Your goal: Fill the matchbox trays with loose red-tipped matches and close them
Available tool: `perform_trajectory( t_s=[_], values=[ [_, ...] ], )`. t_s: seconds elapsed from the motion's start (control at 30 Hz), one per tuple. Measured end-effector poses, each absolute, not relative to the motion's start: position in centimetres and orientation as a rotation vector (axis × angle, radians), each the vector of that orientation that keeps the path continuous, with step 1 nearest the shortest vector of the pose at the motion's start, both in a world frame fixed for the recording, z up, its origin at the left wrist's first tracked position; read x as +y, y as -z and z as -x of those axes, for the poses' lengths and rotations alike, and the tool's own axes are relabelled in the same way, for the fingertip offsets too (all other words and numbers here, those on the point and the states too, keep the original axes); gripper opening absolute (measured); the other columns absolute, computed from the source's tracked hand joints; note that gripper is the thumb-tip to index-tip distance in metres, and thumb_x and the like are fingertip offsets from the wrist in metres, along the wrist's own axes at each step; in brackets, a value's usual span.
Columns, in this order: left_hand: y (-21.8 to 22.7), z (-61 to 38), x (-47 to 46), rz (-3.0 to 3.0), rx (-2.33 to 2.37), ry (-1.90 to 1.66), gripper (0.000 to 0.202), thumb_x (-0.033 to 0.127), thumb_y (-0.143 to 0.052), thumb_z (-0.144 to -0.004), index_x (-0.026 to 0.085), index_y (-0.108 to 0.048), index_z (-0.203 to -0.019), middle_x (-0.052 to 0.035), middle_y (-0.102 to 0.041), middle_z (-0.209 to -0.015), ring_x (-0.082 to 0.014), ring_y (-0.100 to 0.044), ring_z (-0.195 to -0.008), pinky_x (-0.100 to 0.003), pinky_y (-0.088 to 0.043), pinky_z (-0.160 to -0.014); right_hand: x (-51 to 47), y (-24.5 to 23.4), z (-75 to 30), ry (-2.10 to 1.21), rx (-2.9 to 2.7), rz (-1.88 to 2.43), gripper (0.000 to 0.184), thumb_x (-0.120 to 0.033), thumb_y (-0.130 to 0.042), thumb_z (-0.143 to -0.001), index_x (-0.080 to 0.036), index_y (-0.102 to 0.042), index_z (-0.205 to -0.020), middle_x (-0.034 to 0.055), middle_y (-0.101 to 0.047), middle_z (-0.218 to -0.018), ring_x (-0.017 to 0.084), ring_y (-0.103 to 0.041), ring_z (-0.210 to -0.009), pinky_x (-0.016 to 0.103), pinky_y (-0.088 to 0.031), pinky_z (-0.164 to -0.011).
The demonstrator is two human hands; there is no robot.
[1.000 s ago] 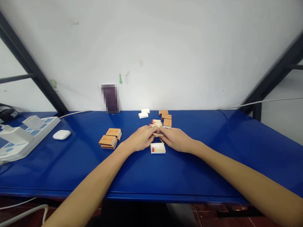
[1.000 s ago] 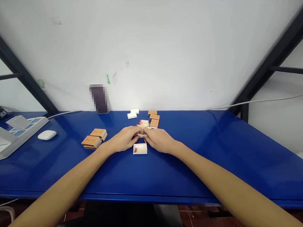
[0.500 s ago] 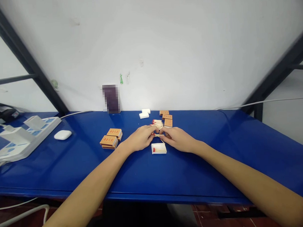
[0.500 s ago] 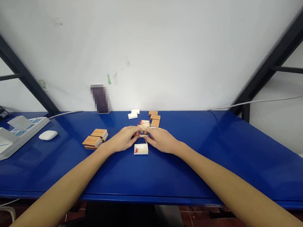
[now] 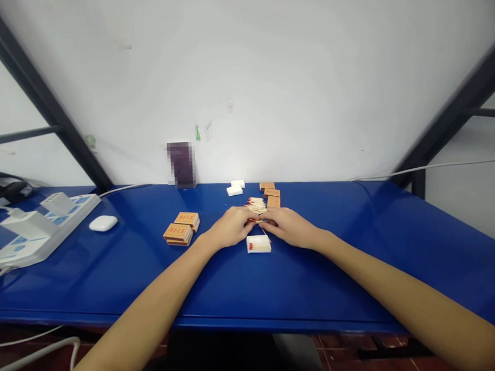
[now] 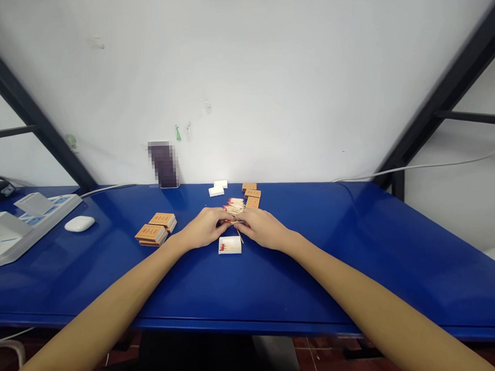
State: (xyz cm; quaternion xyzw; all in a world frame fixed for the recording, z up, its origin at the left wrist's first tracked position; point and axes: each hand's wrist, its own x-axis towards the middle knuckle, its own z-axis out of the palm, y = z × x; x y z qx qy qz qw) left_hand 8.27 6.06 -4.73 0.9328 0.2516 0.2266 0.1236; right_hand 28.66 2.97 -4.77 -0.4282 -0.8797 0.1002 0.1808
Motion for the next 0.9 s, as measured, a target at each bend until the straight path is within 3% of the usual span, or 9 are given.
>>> perform_trajectory(
  t_s=[0.17, 0.33, 0.6, 0.7, 0.9],
  values=[
    [4.6, -8.5, 6.1, -2.616, 0.750, -0.736, 0.020, 0.011, -0.051, -0.088, 0.017, -0.071, -0.090, -0.0011, -0.069, -0.079, -0.0115, -0.057, -0.066, -0.023, -0.042, -0.066, 3.1, 5.1, -28.6, -0.208, -2.514, 1.256, 0.028, -0.028, -0.042, -0.101, -0.021, -0.064, -0.115, 0.0090, -0.069, -0.110, 0.022, -0.062, -0.101, 0.032, -0.046, -0.085],
    [5.1, -8.5, 6.4, -2.495, 0.783, -0.891, 0.017, 0.016, -0.059, -0.087, 0.018, -0.073, -0.097, -0.0008, -0.072, -0.081, -0.0112, -0.060, -0.069, -0.022, -0.044, -0.067, 3.1, 5.2, -28.5, -0.178, -2.478, 1.277, 0.030, -0.029, -0.036, -0.102, -0.022, -0.060, -0.118, 0.0097, -0.067, -0.111, 0.023, -0.063, -0.101, 0.034, -0.048, -0.084],
    [4.8, -8.1, 6.0, -2.289, 0.763, -0.980, 0.020, 0.027, -0.063, -0.086, 0.016, -0.072, -0.100, -0.0036, -0.074, -0.091, -0.0129, -0.065, -0.077, -0.024, -0.050, -0.074, 2.5, 4.8, -28.7, -0.213, -2.492, 1.243, 0.029, -0.031, -0.027, -0.104, -0.021, -0.053, -0.109, 0.0096, -0.066, -0.107, 0.021, -0.062, -0.093, 0.032, -0.046, -0.077],
    [4.8, -7.4, 6.2, -2.152, 0.808, -0.971, 0.028, 0.035, -0.059, -0.088, 0.014, -0.070, -0.101, -0.0059, -0.073, -0.093, -0.0146, -0.065, -0.079, -0.025, -0.051, -0.075, 1.8, 3.9, -28.9, -0.181, -2.508, 1.262, 0.030, -0.034, -0.025, -0.104, -0.020, -0.051, -0.099, 0.0079, -0.065, -0.094, 0.020, -0.060, -0.081, 0.030, -0.043, -0.070],
    [5.1, -6.4, 6.9, -2.184, 0.981, -0.933, 0.035, 0.042, -0.051, -0.091, 0.013, -0.070, -0.086, -0.0030, -0.069, -0.079, -0.0132, -0.058, -0.070, -0.024, -0.044, -0.066, -0.5, 1.9, -28.2, -0.178, -2.697, 1.164, 0.032, -0.032, -0.024, -0.105, -0.021, -0.046, -0.084, 0.0030, -0.061, -0.077, 0.016, -0.053, -0.066, 0.028, -0.035, -0.063]
  ],
)
